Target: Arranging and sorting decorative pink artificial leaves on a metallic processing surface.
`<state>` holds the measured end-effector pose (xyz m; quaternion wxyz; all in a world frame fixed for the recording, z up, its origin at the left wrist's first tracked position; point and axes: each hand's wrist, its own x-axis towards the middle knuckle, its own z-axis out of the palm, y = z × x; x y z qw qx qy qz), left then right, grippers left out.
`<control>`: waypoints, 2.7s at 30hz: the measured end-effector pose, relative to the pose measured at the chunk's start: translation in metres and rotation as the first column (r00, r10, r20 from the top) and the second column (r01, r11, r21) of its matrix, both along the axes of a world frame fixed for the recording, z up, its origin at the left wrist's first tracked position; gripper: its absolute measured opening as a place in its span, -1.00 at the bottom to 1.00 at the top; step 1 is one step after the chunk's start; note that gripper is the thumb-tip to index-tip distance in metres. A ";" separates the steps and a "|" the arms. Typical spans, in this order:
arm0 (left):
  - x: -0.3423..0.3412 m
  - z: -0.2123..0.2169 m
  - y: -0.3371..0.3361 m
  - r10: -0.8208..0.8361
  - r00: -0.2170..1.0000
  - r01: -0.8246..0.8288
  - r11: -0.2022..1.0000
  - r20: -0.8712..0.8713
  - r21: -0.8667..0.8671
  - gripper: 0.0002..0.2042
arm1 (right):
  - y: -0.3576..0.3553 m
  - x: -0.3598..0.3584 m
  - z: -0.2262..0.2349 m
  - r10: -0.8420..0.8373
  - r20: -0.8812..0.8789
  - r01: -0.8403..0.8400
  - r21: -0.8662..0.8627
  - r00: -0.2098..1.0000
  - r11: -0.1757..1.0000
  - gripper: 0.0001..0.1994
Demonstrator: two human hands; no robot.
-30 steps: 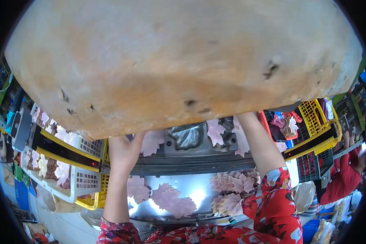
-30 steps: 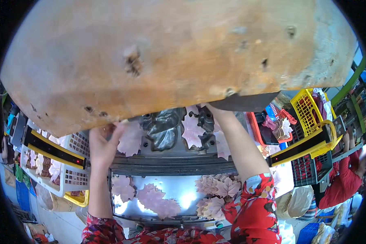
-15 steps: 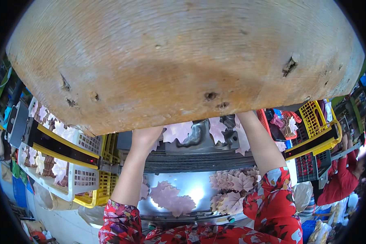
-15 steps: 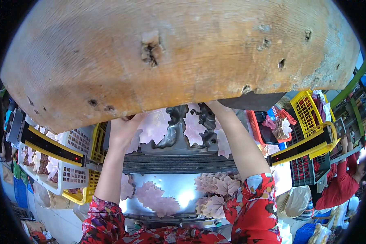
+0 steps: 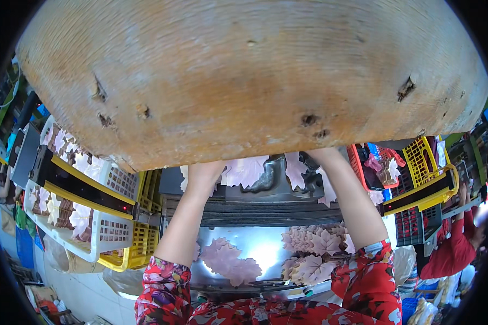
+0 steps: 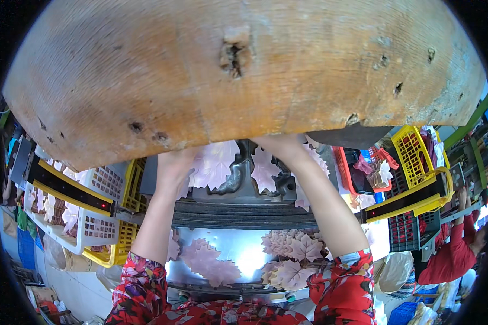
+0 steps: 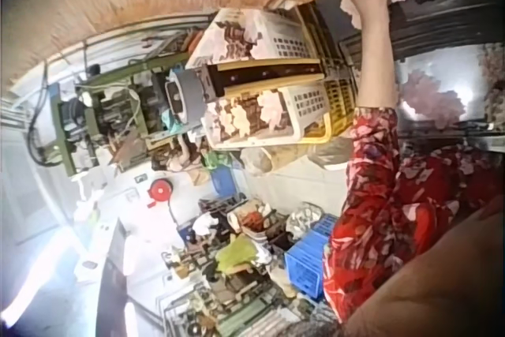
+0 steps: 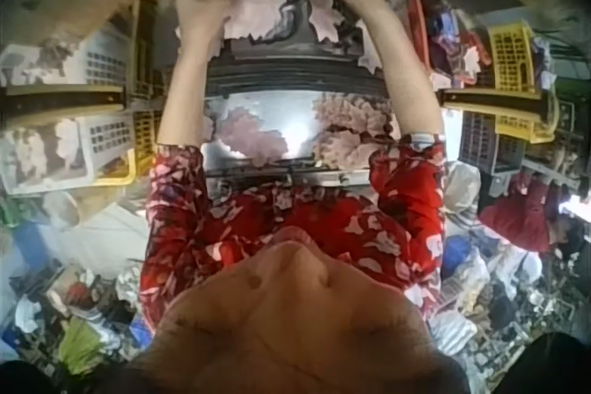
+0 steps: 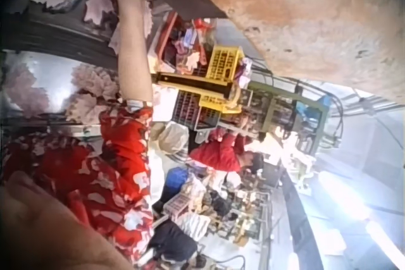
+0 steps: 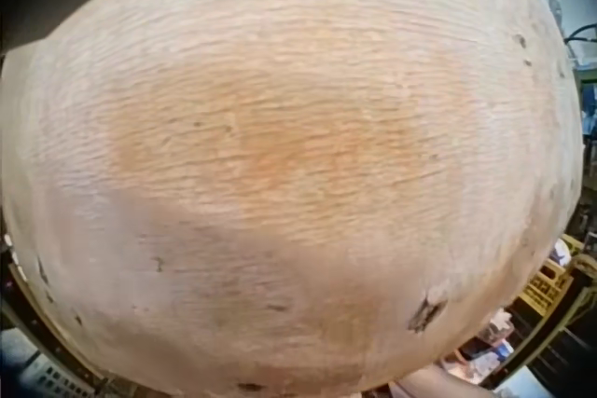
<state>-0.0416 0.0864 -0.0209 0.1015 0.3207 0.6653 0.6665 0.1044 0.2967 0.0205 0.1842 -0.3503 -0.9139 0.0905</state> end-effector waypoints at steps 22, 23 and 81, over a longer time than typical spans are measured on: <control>0.018 0.008 0.003 -0.034 0.964 0.032 0.999 -0.263 -0.012 -0.79 | 0.009 -0.013 0.016 0.020 -0.010 -0.020 0.019 1.000 1.000 -0.65; 0.025 0.016 0.003 -0.036 0.964 0.034 0.999 -0.264 -0.013 -0.79 | 0.013 -0.022 0.019 0.027 -0.013 -0.027 0.023 1.000 0.999 -0.65; 0.047 0.121 -0.005 -0.414 0.892 0.372 0.900 -0.180 -0.228 -0.66 | -0.068 0.019 0.064 -0.411 -0.846 -0.798 -0.490 0.338 0.352 -0.65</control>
